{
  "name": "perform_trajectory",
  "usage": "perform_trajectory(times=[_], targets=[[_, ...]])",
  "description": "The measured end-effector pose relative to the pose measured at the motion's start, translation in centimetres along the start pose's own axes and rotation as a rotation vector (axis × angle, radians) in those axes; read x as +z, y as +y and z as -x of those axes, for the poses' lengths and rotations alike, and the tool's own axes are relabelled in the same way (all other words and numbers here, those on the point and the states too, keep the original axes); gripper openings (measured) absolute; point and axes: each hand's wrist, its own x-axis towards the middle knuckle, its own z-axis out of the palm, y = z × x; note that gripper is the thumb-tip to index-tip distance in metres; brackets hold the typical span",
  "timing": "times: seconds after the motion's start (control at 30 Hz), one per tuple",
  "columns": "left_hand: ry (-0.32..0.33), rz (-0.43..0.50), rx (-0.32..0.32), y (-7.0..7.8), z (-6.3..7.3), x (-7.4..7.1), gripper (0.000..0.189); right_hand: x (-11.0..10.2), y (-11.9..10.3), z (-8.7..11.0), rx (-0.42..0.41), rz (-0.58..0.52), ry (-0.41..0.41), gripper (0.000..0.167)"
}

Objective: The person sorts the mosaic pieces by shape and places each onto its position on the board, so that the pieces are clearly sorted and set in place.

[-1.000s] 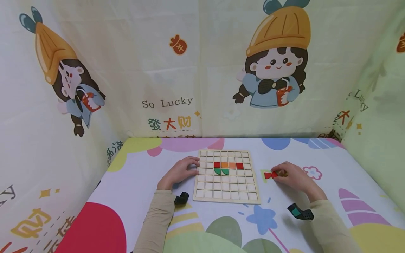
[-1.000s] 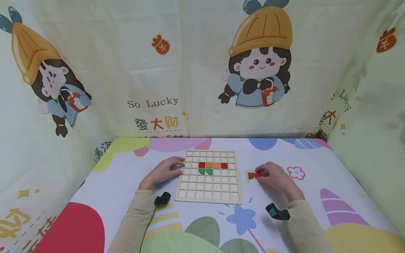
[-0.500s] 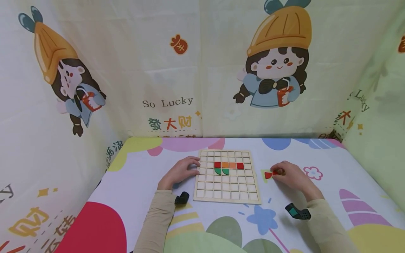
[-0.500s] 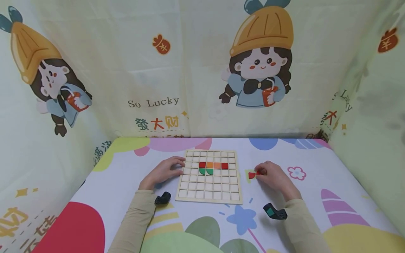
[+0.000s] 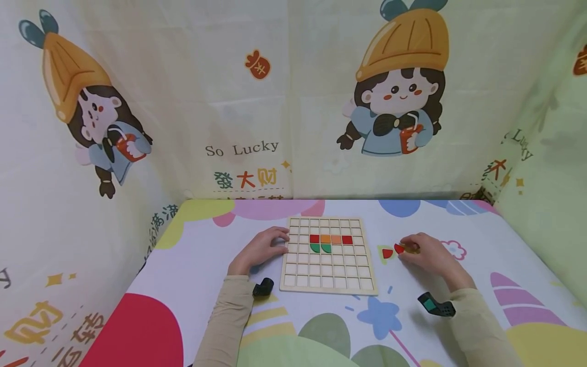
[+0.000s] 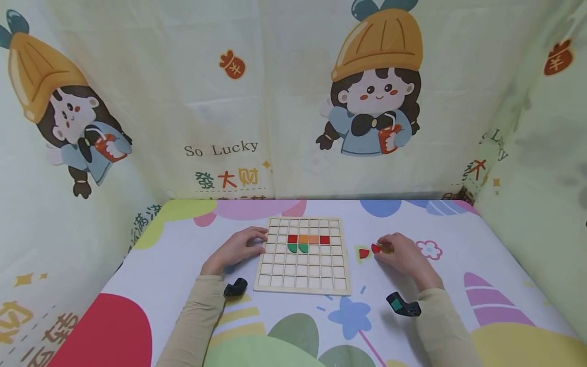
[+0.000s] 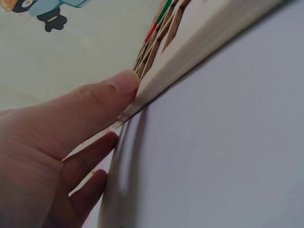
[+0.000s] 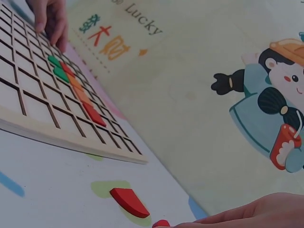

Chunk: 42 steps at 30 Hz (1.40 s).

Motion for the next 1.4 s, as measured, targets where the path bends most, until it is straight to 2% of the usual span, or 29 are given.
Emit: perform_trajectory(times=[0.17,0.47,1.0,1.4], targets=[[-0.005,-0.002,-0.011,0.18,0.06,-0.19,0.025,0.03,0.10,0.01,-0.004,-0.006,0.008,0.042],[-0.009,-0.007,-0.001,0.11,0.00,-0.30,0.025,0.33,0.35,-0.12,-0.015,-0.017,0.043,0.031],[-0.005,-0.001,-0.026,0.27,-0.03,-0.10,0.024,0.76,-0.01,-0.17,-0.057,0.000,0.065,0.031],[-0.006,0.006,-0.017,0.13,0.00,-0.04,0.024,0.97,-0.31,-0.12,-0.073,0.006,0.055,0.025]])
